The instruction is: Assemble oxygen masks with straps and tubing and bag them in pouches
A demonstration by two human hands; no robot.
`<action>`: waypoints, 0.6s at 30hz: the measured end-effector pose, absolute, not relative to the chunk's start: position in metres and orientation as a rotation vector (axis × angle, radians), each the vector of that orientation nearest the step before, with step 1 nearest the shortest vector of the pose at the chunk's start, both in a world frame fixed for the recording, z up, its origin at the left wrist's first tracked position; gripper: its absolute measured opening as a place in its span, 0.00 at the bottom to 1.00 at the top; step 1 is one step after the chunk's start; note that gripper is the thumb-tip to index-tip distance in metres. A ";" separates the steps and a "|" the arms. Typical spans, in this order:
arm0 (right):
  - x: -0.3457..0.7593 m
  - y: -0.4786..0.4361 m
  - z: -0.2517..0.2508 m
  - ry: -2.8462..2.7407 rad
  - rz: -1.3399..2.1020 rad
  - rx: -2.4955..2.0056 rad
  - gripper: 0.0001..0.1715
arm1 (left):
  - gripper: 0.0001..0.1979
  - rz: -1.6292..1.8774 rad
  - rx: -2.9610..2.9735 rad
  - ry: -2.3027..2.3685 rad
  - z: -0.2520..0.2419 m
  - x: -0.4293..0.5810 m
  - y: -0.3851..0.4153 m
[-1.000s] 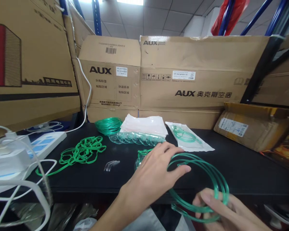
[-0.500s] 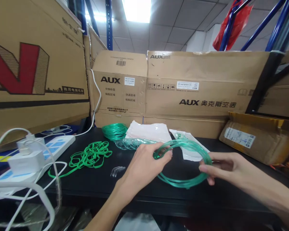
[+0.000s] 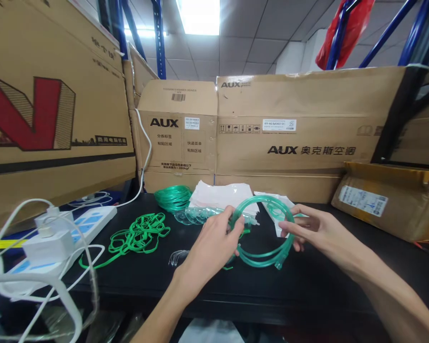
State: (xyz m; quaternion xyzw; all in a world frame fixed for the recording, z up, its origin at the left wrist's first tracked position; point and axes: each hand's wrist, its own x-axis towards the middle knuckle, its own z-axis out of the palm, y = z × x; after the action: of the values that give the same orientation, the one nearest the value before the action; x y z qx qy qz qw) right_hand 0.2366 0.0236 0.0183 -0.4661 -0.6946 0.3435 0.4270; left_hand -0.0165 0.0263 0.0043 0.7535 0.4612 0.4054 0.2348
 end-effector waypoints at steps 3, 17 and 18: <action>0.243 0.027 0.020 -1.697 0.845 -1.137 0.26 | 0.15 1.179 2.000 1.144 0.007 -0.017 0.027; 0.227 0.034 0.009 -1.566 1.113 -0.928 0.36 | 0.20 1.539 2.057 1.439 0.060 -0.107 0.059; 0.228 0.034 0.010 -1.556 1.106 -0.929 0.35 | 0.19 1.554 2.053 1.507 0.066 -0.118 0.068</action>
State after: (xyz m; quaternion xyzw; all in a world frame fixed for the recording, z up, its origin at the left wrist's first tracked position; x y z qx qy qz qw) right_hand 0.2283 0.0343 0.0100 -0.3820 -0.6400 0.4547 0.4876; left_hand -0.1179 0.0677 0.0656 0.6860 0.5035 0.5193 0.0788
